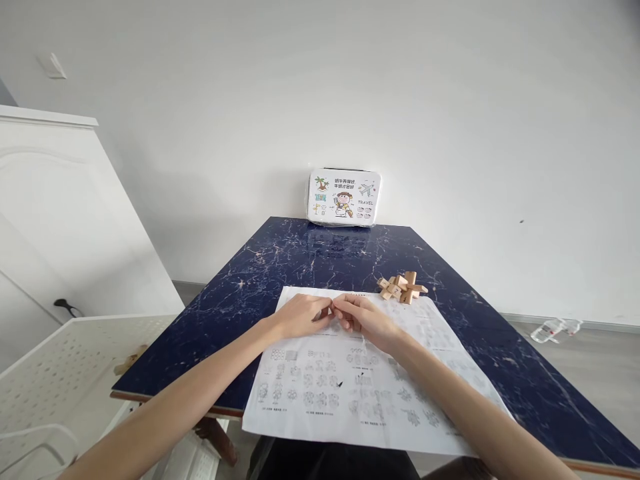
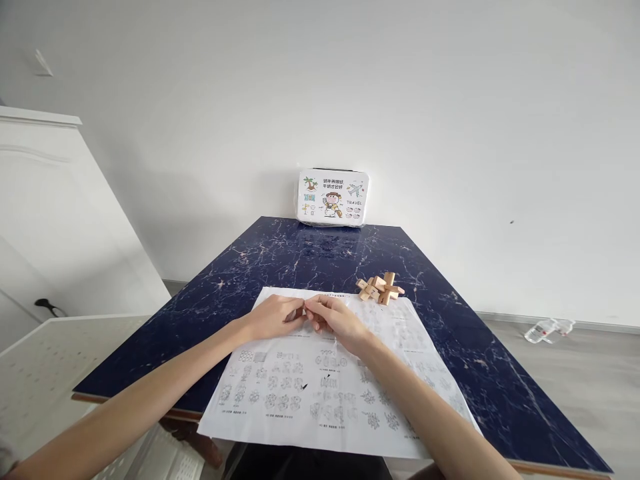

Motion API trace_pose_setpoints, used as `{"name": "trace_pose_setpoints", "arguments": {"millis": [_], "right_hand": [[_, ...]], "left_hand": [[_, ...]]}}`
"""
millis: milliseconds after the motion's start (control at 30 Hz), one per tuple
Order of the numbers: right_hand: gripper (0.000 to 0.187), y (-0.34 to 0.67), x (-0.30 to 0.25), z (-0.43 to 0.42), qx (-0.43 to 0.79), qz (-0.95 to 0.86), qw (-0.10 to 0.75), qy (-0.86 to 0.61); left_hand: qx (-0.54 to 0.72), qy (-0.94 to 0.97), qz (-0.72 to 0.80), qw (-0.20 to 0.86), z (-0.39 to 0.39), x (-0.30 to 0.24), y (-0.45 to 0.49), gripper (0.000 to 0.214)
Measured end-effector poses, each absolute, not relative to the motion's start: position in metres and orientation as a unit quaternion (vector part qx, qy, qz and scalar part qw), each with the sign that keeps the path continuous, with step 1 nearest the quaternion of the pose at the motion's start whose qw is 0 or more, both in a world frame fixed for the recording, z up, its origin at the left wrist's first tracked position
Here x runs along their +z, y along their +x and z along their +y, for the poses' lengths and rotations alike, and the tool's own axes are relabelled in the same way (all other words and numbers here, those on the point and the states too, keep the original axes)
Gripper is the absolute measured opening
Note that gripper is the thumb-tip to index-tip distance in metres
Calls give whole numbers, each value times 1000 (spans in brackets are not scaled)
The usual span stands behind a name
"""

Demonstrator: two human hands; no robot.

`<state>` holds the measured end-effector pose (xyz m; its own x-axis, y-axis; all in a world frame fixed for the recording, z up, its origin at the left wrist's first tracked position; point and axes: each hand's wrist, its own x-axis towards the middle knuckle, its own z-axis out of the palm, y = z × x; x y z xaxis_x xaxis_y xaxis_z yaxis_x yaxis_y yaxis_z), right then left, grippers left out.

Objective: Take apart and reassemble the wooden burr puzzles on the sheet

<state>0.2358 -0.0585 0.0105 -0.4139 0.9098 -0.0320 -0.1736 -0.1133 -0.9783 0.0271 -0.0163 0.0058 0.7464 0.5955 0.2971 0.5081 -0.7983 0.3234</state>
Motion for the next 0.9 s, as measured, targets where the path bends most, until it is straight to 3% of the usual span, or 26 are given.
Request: {"name": "trace_pose_setpoints", "arguments": {"millis": [900], "right_hand": [[47, 239, 7, -57, 651, -556, 374, -357]], "left_hand": [[187, 942, 270, 62, -12, 1, 25, 22]]}}
